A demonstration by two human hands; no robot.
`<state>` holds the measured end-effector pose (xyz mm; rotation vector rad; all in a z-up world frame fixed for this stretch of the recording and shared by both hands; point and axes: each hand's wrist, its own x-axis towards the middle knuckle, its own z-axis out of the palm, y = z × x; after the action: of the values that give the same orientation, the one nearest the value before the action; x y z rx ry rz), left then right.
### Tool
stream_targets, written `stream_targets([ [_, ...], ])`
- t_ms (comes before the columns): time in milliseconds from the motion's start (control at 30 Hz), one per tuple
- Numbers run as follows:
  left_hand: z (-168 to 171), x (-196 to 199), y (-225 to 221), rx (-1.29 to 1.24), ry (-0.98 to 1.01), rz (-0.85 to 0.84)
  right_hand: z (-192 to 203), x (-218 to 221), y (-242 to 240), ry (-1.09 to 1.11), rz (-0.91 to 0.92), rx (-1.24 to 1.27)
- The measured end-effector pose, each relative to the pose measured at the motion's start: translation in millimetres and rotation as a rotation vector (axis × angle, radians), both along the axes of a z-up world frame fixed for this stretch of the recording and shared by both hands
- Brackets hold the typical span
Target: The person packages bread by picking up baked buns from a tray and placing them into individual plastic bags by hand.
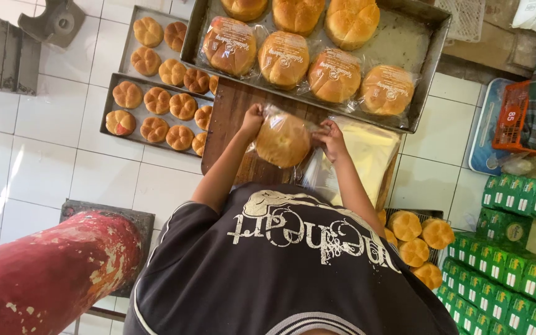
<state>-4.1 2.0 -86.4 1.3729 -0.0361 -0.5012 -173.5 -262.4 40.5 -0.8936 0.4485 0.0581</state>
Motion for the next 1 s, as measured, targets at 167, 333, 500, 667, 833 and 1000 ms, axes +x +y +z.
stream_targets([
  [167, 110, -17, -1, 0.064, 0.175, -0.170, 83, -1, -13, 0.147, 0.493, -0.482],
  [333, 174, -3, -35, 0.183, 0.135, -0.384, 170, 9, -44, 0.271, 0.685, -1.104],
  [500, 242, 22, -87, 0.502, -0.629, -0.370, 217, 15, -115, -0.081, 0.541, -1.298],
  [667, 220, 68, -169, 0.707, -0.799, -0.389, 259, 33, -164, 0.119, 0.441, -1.355],
  [833, 261, 108, -264, 0.755, -0.625, -0.348, 271, 61, -225, 0.213, 0.241, -1.409],
  [1000, 239, 155, -363, 0.031, -0.127, -0.324, 214, 103, -306, -0.220, -0.301, -1.213],
])
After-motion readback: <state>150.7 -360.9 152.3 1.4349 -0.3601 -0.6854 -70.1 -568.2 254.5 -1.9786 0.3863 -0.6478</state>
